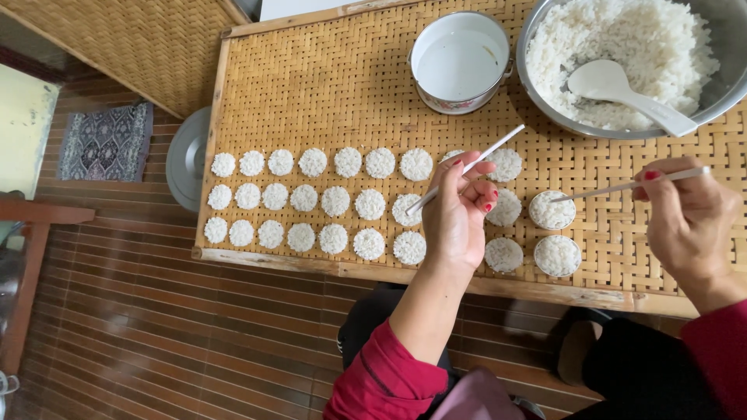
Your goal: Shaping and arranging small rice cakes on a bamboo tray using chopsticks and a mold
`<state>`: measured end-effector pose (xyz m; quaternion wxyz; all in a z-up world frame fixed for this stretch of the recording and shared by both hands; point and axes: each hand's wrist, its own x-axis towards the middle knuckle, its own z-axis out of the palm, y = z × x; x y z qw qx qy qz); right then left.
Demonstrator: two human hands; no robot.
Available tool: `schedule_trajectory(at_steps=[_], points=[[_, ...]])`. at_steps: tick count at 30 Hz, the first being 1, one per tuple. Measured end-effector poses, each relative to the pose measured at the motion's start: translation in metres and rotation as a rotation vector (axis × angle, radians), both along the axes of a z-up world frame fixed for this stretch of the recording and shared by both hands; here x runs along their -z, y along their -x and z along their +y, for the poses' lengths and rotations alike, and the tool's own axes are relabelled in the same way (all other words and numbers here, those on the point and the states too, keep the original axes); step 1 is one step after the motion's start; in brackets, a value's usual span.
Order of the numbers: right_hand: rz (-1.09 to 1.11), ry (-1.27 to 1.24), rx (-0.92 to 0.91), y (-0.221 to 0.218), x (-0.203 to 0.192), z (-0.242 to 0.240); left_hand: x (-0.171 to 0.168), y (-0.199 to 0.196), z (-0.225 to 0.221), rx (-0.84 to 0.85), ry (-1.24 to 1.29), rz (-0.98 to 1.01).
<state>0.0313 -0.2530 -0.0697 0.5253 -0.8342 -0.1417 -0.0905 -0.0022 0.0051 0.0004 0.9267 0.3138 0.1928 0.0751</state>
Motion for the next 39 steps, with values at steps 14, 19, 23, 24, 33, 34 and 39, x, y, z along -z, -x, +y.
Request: schedule_trajectory(at_steps=[14,19,23,24,33,34,39], points=[[-0.153,0.257,0.005,0.003,-0.008,0.005,0.001,0.003,0.000,0.012,-0.031,-0.051],[-0.251,0.261,-0.036,0.008,-0.027,0.010,0.001,0.007,-0.007,0.104,-0.157,-0.126],[-0.511,0.256,-0.089,0.016,-0.019,0.009,0.026,0.010,-0.022,0.116,-0.238,-0.157],[-0.608,0.290,-0.143,0.024,-0.029,0.018,0.031,0.011,-0.026,0.141,-0.278,-0.171],[-0.773,0.536,-0.427,0.084,-0.058,0.054,0.034,0.035,-0.039,0.153,-0.266,-0.218],[-0.761,0.542,-0.416,0.087,-0.059,0.057,0.040,0.033,-0.040,0.136,-0.290,-0.198],[-0.451,0.406,-0.204,0.089,-0.016,0.046,0.028,0.030,-0.016,0.035,-0.239,-0.331]])
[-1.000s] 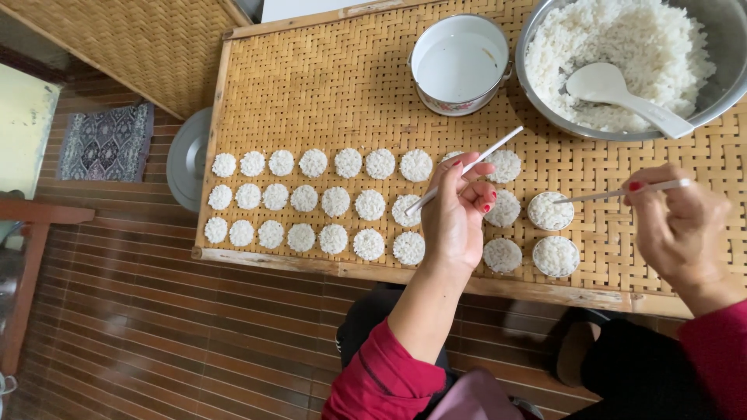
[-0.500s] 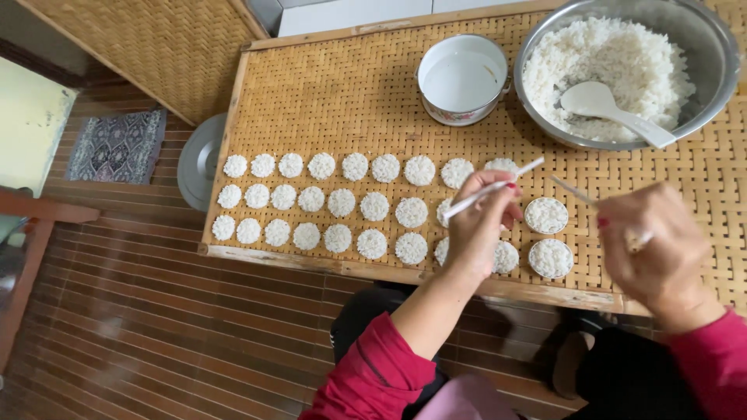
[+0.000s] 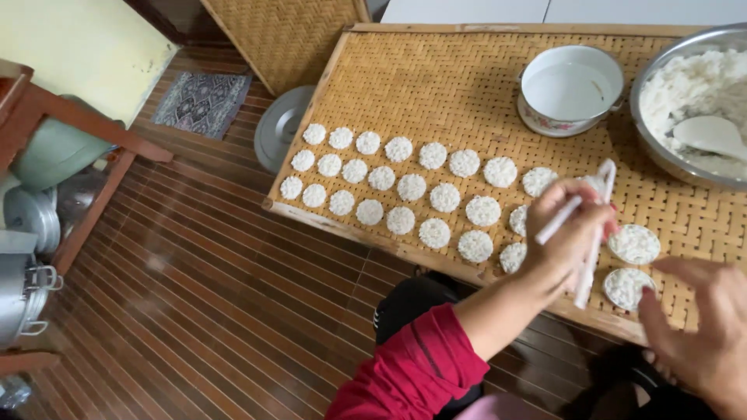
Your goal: Shaping and arranging small rice cakes on a bamboo tray using chopsticks and a mold
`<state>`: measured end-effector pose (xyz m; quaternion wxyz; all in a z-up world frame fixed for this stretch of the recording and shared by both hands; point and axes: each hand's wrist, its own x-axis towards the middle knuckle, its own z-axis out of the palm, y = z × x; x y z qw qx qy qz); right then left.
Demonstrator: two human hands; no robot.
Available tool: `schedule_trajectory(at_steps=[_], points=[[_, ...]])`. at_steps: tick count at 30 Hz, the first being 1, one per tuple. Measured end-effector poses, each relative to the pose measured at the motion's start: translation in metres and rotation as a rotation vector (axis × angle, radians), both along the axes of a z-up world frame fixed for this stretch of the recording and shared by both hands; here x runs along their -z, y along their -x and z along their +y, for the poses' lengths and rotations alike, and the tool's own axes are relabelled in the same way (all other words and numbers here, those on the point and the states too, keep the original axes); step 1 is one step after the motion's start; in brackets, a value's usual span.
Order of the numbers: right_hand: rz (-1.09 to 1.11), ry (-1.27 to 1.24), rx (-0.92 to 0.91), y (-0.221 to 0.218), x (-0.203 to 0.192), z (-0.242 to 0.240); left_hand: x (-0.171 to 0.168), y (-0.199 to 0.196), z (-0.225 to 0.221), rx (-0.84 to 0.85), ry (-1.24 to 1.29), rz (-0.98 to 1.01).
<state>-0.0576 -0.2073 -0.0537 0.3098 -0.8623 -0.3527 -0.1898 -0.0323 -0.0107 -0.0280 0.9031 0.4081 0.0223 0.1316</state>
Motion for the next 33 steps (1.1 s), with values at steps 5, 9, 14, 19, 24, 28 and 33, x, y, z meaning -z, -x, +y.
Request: schedule_trajectory(at_steps=[5,9,14,19,24,28,33], points=[[0.349,0.064,0.349,-0.006,0.030,-0.011,-0.022,-0.002,0.035,-0.097,0.065,0.045],[0.483,0.208,0.356,-0.010,0.055,-0.006,-0.025,-0.009,0.049,-0.175,0.050,0.041],[0.594,0.284,0.334,-0.008,0.067,0.000,-0.029,-0.010,0.051,-0.185,0.027,0.177],[0.604,0.348,0.330,-0.012,0.080,-0.005,-0.028,-0.011,0.051,-0.161,0.030,0.194],[0.494,0.376,0.328,-0.011,0.081,-0.006,-0.026,-0.011,0.049,-0.154,0.036,0.163],[0.448,0.373,0.351,-0.011,0.073,-0.003,-0.027,-0.012,0.048,-0.156,0.020,0.179],[0.478,0.312,0.337,-0.012,0.071,-0.003,-0.027,-0.011,0.049,-0.142,0.041,0.170]])
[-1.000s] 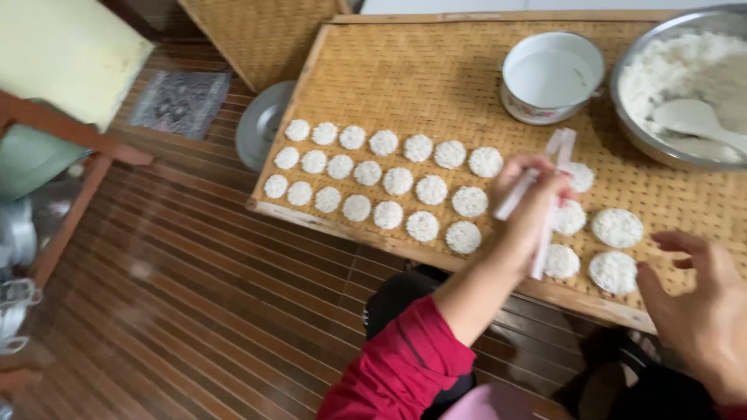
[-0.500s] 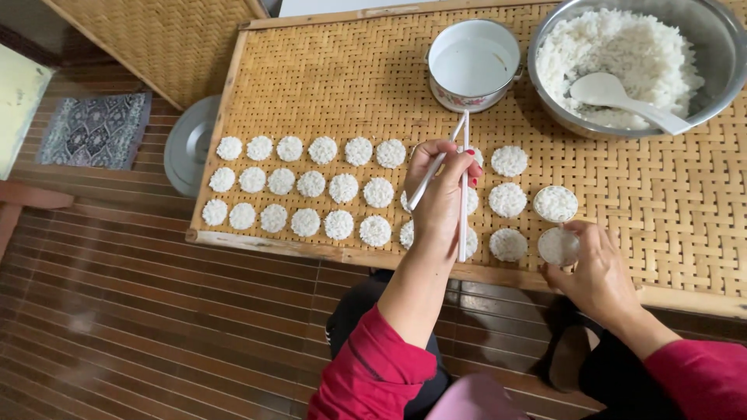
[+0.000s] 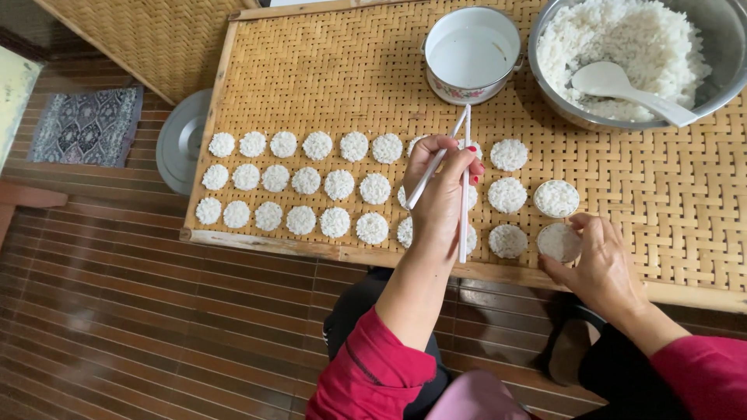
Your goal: Shaping and arranging small rice cakes on a bamboo tray using chopsticks and a mold
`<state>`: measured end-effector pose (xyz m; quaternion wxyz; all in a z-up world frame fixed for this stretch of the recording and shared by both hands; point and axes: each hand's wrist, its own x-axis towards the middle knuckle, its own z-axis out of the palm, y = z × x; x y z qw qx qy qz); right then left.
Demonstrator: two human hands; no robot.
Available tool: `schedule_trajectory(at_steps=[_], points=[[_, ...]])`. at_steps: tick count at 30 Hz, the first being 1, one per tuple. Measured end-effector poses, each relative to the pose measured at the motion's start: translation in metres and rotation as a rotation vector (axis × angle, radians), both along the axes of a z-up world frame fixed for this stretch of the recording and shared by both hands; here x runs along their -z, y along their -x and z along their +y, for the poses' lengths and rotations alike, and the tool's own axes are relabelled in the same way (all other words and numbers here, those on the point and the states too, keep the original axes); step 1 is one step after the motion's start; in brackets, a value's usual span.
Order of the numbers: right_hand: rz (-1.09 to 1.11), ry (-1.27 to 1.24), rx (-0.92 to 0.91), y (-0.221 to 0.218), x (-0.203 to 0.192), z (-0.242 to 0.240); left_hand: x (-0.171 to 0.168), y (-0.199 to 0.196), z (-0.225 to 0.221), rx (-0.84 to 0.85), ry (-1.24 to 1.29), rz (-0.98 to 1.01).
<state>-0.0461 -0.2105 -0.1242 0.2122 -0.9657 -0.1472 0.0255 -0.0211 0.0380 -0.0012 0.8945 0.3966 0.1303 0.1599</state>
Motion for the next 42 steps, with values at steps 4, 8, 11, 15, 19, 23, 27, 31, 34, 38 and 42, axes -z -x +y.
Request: schedule_trajectory(at_steps=[4,8,11,15,19,23,27,31,34,38,42], points=[[0.028,-0.039,0.013,0.000,0.004,-0.003,-0.004,0.001,0.000,0.002,-0.012,0.029],[0.003,-0.015,-0.004,-0.002,0.006,-0.004,-0.002,0.001,-0.001,0.008,0.001,0.006],[-0.050,-0.040,-0.011,-0.004,0.006,-0.004,0.000,0.000,0.000,0.008,0.011,-0.015],[-0.037,-0.023,-0.027,-0.006,-0.003,-0.003,0.003,-0.001,0.000,0.015,-0.003,0.003],[-0.106,-0.079,-0.015,-0.011,-0.011,-0.006,0.002,-0.001,-0.001,0.019,0.010,-0.003],[-0.092,-0.075,0.034,-0.042,-0.040,0.000,0.001,-0.001,-0.003,0.013,0.025,-0.022],[-0.007,-0.142,0.127,-0.080,-0.053,0.014,0.000,-0.001,-0.005,0.020,0.026,0.008],[-0.037,-0.222,0.091,-0.113,-0.031,0.025,-0.004,-0.001,-0.005,0.007,0.006,0.020],[0.104,-0.182,0.102,-0.127,-0.024,0.034,-0.005,-0.003,-0.002,0.003,-0.002,0.077],[0.086,-0.141,0.096,-0.135,-0.010,0.031,-0.009,-0.003,-0.003,0.009,0.018,0.058],[0.004,-0.125,0.047,-0.138,-0.009,0.031,-0.003,-0.006,-0.006,0.038,0.030,0.022]])
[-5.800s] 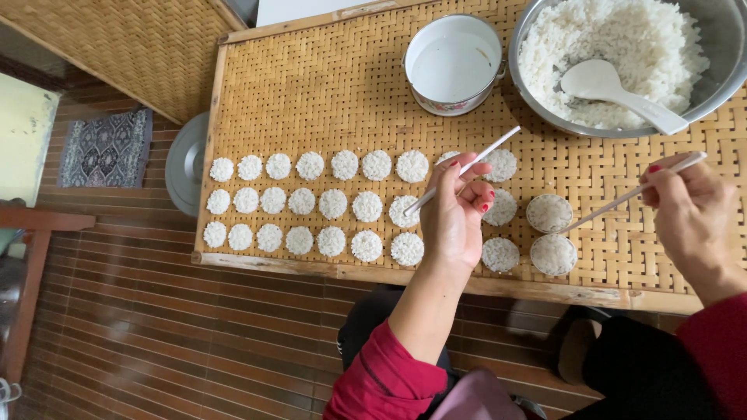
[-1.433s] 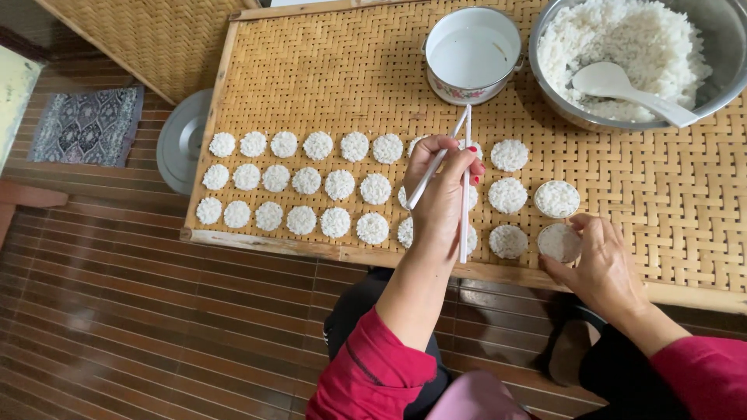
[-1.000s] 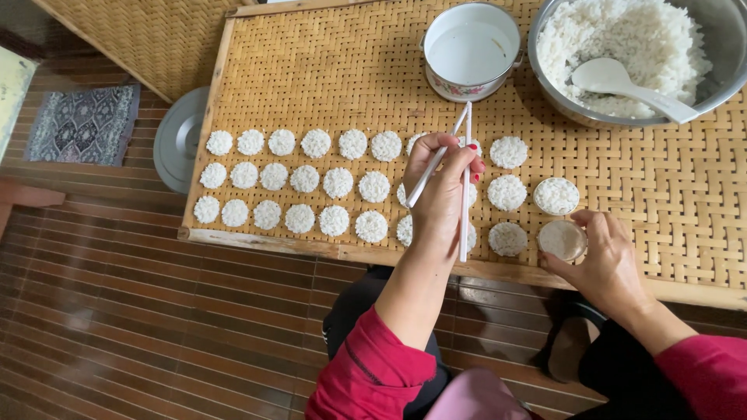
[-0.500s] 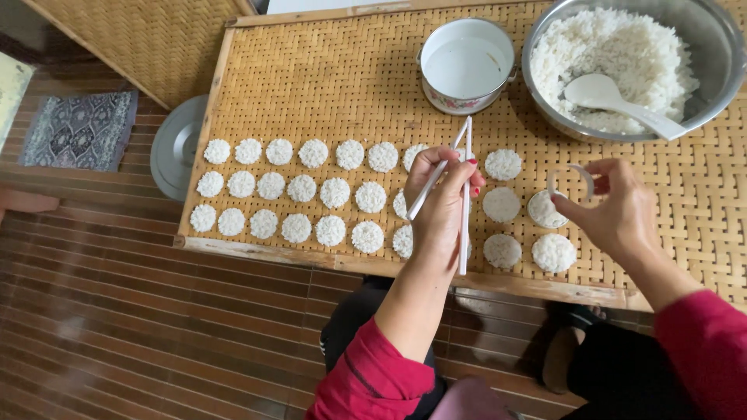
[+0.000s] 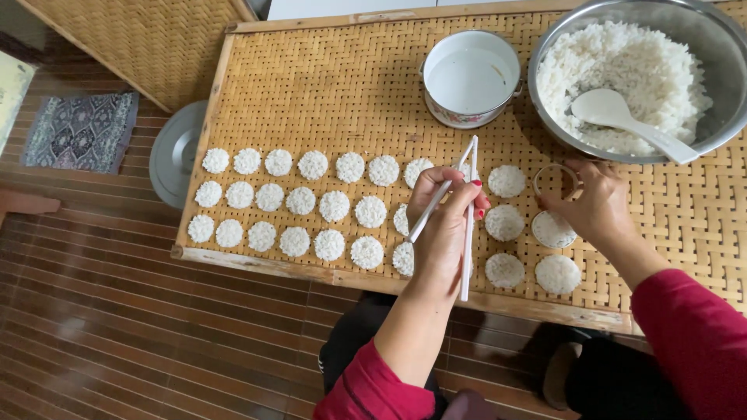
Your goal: Shaping and arranging small rice cakes on a bamboo tray using chopsticks and a mold
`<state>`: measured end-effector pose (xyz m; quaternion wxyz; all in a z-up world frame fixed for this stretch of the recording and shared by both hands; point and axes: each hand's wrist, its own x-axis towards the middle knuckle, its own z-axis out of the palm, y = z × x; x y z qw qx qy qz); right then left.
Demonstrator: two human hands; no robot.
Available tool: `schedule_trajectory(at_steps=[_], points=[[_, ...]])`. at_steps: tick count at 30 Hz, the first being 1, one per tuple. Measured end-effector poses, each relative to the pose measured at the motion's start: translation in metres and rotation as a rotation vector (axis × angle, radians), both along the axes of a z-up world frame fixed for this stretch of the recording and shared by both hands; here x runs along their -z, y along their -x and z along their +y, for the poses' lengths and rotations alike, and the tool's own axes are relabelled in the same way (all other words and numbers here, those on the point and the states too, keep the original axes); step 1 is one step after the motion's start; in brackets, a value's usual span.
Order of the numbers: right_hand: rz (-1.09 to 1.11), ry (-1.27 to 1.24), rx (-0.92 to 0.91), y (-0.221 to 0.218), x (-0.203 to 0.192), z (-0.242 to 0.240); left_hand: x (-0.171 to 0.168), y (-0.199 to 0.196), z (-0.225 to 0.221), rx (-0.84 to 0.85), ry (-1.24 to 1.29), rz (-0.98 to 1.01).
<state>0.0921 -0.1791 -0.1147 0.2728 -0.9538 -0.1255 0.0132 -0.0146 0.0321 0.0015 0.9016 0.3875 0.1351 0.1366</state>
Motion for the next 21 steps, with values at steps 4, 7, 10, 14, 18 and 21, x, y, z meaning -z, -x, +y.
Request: schedule_trajectory(at_steps=[4,7,10,14,18,21], points=[[-0.046,0.071,-0.020,0.000,0.008,-0.003,0.001,-0.002,-0.003,0.009,-0.003,-0.029],[-0.125,0.074,-0.058,0.001,0.013,-0.008,0.001,-0.003,-0.005,0.009,-0.016,-0.009],[-0.125,0.111,-0.056,-0.004,0.028,-0.013,-0.001,-0.002,-0.004,0.005,-0.001,0.021],[-0.115,0.039,-0.041,0.003,0.006,-0.008,0.000,-0.002,-0.003,0.003,-0.014,0.024],[-0.073,0.068,-0.019,0.004,0.002,-0.008,-0.003,-0.002,-0.003,0.001,-0.011,0.058],[-0.144,0.049,-0.058,0.000,0.018,-0.016,-0.003,-0.001,-0.003,-0.003,-0.009,0.059]])
